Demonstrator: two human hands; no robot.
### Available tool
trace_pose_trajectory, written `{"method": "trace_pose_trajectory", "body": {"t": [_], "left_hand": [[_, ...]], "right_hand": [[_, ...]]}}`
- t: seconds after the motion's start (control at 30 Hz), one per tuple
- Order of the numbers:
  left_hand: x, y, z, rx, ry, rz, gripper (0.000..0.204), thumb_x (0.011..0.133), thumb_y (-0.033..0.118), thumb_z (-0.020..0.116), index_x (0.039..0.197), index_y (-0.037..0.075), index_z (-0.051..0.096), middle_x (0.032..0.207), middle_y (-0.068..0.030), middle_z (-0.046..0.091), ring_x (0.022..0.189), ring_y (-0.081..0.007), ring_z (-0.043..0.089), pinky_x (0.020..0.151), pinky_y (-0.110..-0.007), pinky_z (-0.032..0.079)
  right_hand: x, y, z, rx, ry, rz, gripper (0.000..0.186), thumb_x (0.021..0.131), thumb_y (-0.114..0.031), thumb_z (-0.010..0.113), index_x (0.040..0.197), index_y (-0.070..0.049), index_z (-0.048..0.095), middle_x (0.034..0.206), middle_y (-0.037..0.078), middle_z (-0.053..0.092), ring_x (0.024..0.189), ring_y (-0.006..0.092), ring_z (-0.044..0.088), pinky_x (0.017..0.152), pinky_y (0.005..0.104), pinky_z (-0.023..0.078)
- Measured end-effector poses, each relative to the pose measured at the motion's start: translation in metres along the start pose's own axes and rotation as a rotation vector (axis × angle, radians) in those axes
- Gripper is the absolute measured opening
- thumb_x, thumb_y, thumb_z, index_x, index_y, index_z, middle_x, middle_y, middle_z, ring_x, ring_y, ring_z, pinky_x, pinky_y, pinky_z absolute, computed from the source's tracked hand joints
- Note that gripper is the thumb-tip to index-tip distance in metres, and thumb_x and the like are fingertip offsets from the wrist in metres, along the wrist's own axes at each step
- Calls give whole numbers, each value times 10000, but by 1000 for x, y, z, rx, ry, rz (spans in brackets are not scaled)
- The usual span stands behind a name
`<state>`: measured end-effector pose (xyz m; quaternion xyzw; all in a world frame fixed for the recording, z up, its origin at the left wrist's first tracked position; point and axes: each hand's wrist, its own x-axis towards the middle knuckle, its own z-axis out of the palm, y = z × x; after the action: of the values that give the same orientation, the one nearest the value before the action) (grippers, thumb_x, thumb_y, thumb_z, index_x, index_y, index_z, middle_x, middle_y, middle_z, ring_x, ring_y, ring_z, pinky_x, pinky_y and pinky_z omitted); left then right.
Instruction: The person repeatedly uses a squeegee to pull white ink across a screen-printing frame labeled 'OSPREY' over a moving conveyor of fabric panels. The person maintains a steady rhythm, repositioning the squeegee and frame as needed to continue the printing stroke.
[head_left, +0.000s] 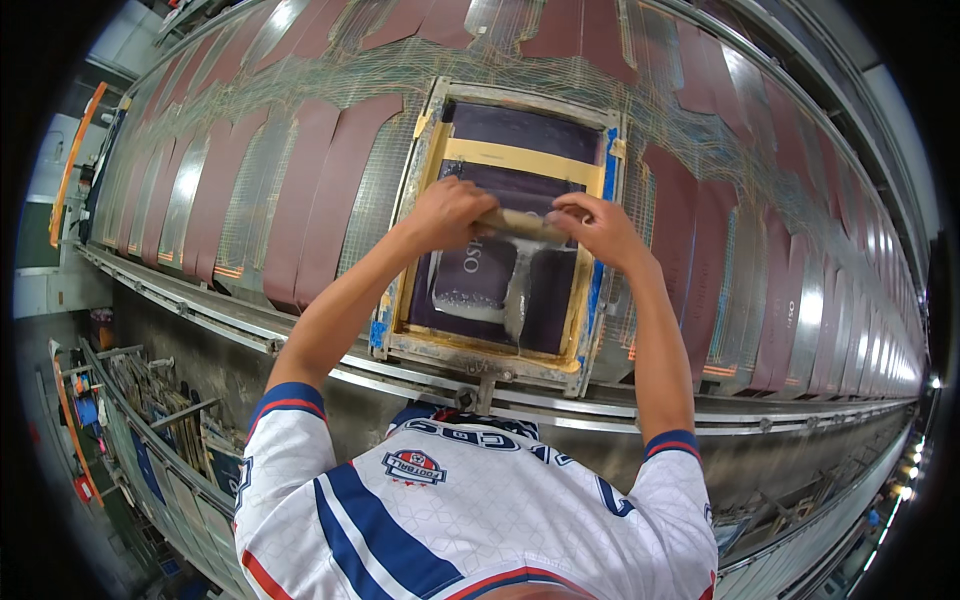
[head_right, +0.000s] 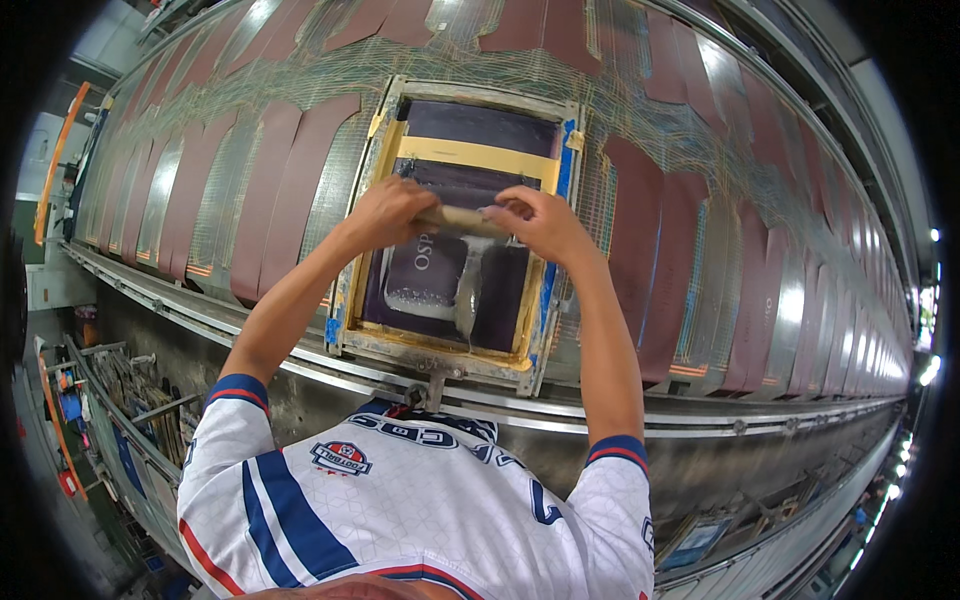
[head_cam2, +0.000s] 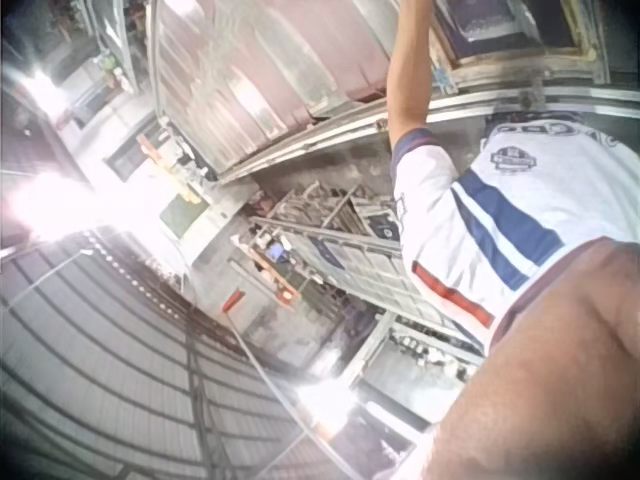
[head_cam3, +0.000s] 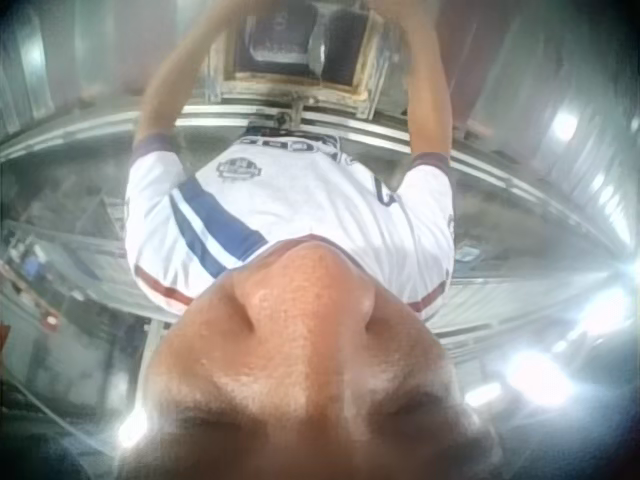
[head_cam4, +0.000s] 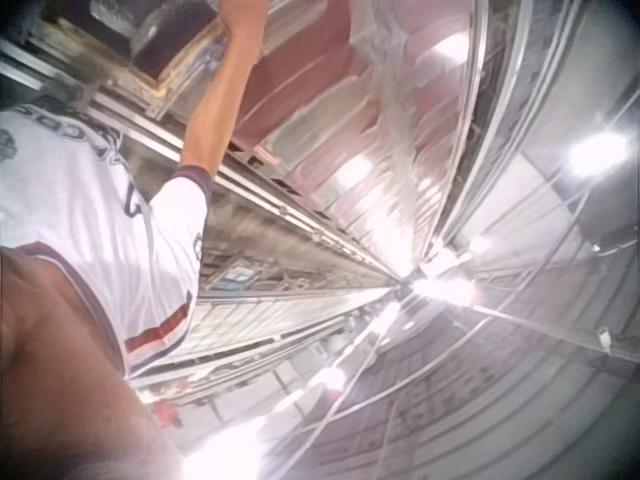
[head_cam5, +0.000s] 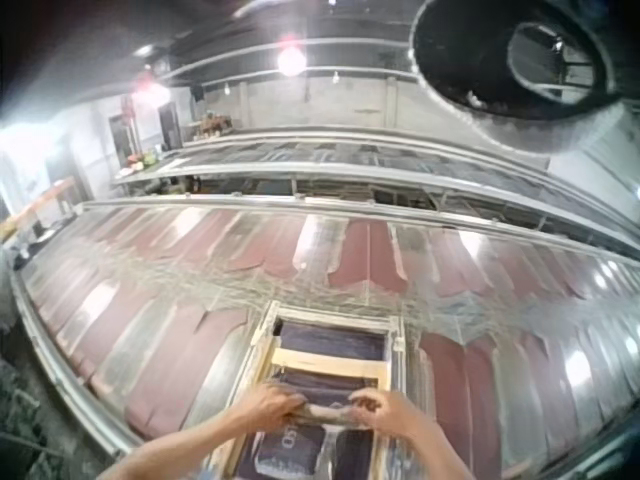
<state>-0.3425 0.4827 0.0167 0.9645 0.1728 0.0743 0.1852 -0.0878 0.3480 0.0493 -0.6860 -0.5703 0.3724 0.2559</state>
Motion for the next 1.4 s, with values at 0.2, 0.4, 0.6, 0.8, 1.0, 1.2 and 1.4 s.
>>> {"method": "trace_pose_trajectory", "body": {"t": [0.2, 0.4, 0.6, 0.8, 1.0, 1.2, 1.4], "left_hand": [[76, -75, -10, -150, -13, -142, 269, 766, 225, 819, 1011, 132, 760, 927, -146, 732, 904, -357, 701, 783, -471, 546], [41, -68, -25, -11, 72, -162, 285, 606, 327, 841, 856, 210, 773, 802, -82, 738, 792, -332, 722, 691, -474, 558], [-71, 5, -8, -25, 198, -159, 255, 592, 313, 844, 760, 157, 732, 727, -88, 708, 731, -324, 705, 667, -457, 543], [-241, 111, 30, -30, 212, -22, 354, 648, 324, 846, 868, 129, 649, 824, -36, 674, 853, -251, 668, 807, -398, 452], [-268, 120, 5, -11, 92, -35, 331, 617, 358, 873, 843, 164, 728, 789, -25, 705, 810, -244, 676, 846, -416, 402], [-146, 59, -7, 62, -53, -92, 209, 628, 327, 806, 798, 211, 771, 790, -60, 738, 803, -296, 707, 823, -492, 493], [60, -7, -34, 46, -9, -189, 282, 685, 344, 826, 919, 190, 792, 815, -85, 740, 798, -327, 709, 733, -444, 546]], "right_hand": [[140, 19, 5, -624, 4, -199, 374, 777, -382, 761, 1035, -114, 725, 1059, 172, 725, 1011, 396, 667, 887, 509, 520], [109, -48, 30, -582, -15, -141, 295, 720, -290, 801, 873, -44, 745, 879, 230, 715, 863, 434, 680, 793, 527, 527], [-1, -85, 93, -493, 28, -175, 248, 647, -189, 754, 833, -29, 720, 766, 240, 686, 760, 454, 671, 709, 510, 527], [-171, -124, 185, -501, -24, -204, 246, 620, -177, 766, 821, -47, 707, 715, 219, 673, 728, 440, 667, 685, 532, 516], [-203, -129, 201, -487, -50, -75, 284, 660, -219, 782, 899, -73, 738, 785, 197, 701, 808, 416, 677, 740, 519, 521], [-107, -84, 130, -700, -102, -18, 429, 781, -305, 747, 1149, -99, 674, 1015, 214, 703, 1016, 420, 662, 893, 505, 535], [92, -7, -31, -598, -229, -59, 456, 701, -418, 824, 936, -33, 760, 1012, 240, 732, 990, 418, 696, 851, 492, 564]]}}
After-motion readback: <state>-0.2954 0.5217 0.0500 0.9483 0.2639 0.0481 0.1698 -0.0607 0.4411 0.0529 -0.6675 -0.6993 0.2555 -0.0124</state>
